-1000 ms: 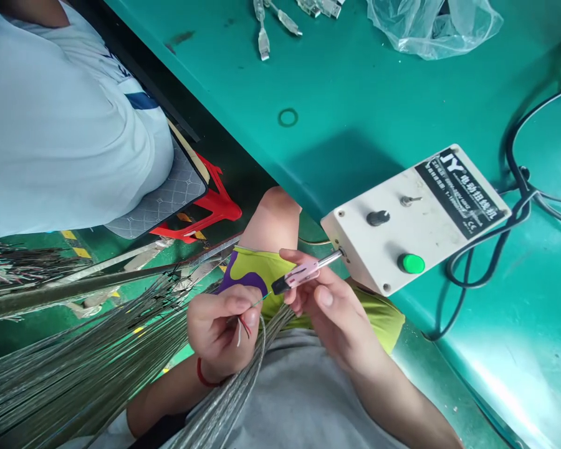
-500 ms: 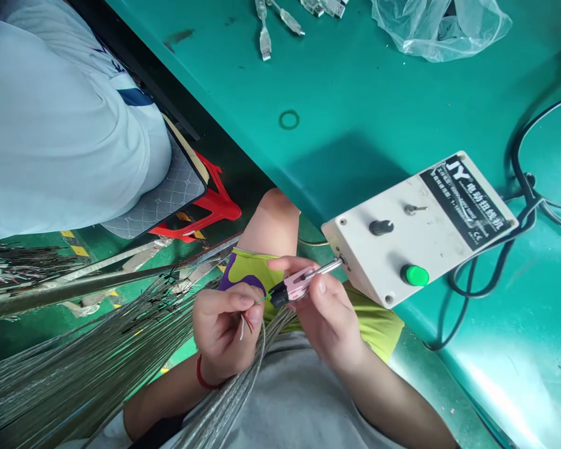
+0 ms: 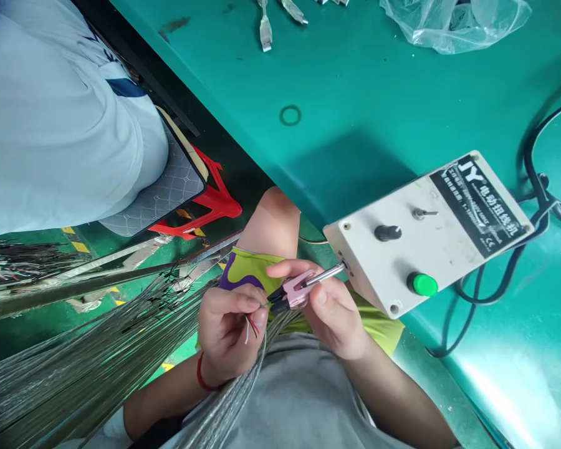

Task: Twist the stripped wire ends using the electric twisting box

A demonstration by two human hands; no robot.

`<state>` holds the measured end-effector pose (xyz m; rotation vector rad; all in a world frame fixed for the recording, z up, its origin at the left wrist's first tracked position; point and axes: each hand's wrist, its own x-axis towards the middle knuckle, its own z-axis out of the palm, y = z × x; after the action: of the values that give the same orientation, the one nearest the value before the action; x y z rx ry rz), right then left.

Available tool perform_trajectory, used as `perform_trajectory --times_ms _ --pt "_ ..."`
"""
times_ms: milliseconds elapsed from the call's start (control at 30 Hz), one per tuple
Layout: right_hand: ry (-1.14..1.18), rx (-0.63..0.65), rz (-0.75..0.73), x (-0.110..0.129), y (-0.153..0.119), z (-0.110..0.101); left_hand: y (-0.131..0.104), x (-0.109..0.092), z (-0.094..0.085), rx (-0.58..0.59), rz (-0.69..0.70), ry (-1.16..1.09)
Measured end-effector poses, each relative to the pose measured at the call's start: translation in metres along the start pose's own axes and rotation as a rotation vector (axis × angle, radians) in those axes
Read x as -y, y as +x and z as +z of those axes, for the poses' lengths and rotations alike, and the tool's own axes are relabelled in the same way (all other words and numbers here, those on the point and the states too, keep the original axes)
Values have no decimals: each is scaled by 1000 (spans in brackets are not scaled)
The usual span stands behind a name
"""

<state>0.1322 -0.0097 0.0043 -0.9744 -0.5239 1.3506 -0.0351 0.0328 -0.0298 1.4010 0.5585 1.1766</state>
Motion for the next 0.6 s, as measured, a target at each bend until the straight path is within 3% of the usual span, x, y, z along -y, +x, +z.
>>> perform_trajectory --times_ms 400,500,600 --pt "-102 70 41 -1 -1 -15 2 0 -1 18 7 20" --pt "-266 135 8 6 -6 -17 -1 0 -3 7 15 13" --pt "-641 239 -58 29 -25 -13 -3 0 -4 -2 25 31"
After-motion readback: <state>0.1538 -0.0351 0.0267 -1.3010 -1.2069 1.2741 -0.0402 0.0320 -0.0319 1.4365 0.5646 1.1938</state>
